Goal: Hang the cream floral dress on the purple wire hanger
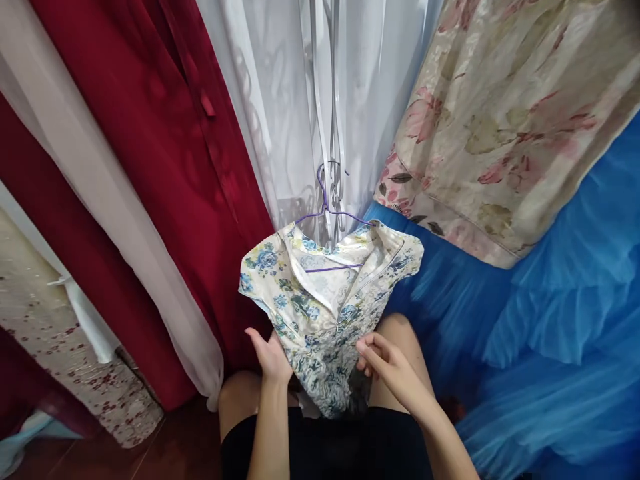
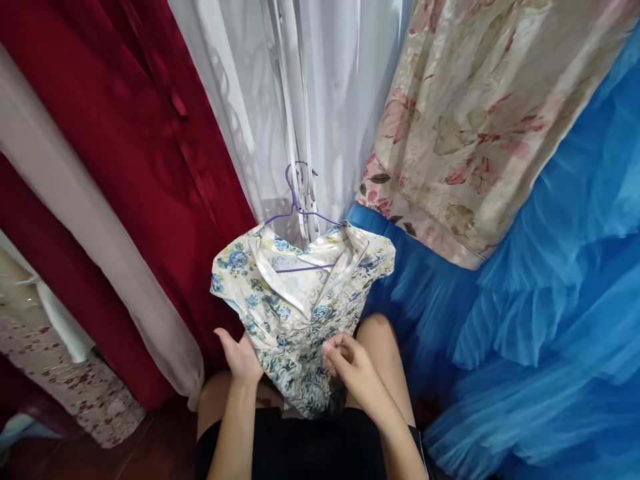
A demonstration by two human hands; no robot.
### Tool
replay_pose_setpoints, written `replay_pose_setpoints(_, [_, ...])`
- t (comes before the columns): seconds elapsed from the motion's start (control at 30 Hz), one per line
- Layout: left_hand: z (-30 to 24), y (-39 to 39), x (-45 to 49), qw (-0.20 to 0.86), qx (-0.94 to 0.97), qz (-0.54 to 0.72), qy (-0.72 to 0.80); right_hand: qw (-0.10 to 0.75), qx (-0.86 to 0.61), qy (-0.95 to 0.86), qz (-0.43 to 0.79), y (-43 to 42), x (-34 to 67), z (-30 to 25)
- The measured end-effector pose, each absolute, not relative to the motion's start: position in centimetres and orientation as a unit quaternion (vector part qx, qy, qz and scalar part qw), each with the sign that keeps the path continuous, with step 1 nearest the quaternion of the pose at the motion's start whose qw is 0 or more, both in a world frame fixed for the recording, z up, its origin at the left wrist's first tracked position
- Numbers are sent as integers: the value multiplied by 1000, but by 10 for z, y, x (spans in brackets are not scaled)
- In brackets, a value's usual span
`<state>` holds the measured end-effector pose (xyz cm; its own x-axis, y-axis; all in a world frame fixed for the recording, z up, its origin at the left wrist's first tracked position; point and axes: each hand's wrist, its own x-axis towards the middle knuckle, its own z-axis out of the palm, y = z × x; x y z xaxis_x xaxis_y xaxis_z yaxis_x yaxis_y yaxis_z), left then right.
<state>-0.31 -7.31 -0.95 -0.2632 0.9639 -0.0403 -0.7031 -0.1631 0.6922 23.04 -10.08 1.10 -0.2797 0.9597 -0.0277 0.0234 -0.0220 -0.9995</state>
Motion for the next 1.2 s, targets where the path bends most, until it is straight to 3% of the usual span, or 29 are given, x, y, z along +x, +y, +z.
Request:
replay_pose_setpoints(0.13, [-8, -82, -8, 521, 222, 718, 404, 399, -484, -618, 474, -58, 195, -1])
replay_pose_setpoints(0.33, [5, -84, 4, 483, 248, 711, 447, 455, -426, -595, 508, -60, 174, -9])
replay_pose_setpoints(0.53, [-13, -74, 3, 113, 265, 822, 491, 461, -437, -561, 530, -84, 195, -6])
replay_pose_setpoints(0.6, [-21, -77, 13, 168, 390, 752, 503, 464, -430, -539, 556, -84, 194, -4])
replay_pose_setpoints(0.7, [-30, -83, 34, 364, 582, 556, 469, 481, -422, -500, 583, -86, 185, -6])
replay_pose_setpoints(0.77, [-35, -86, 47, 397, 613, 505, 460, 499, -424, -469, 593, -88, 179, -8])
replay_pose_setpoints(0.97, [-42, -88, 66, 288, 654, 480, 509, 538, -382, -385, 645, -77, 185, 23])
replay_pose_setpoints(1.2, [-39, -89, 74, 201, 700, 370, 577, 588, -345, -468, 562, -9, 184, 119])
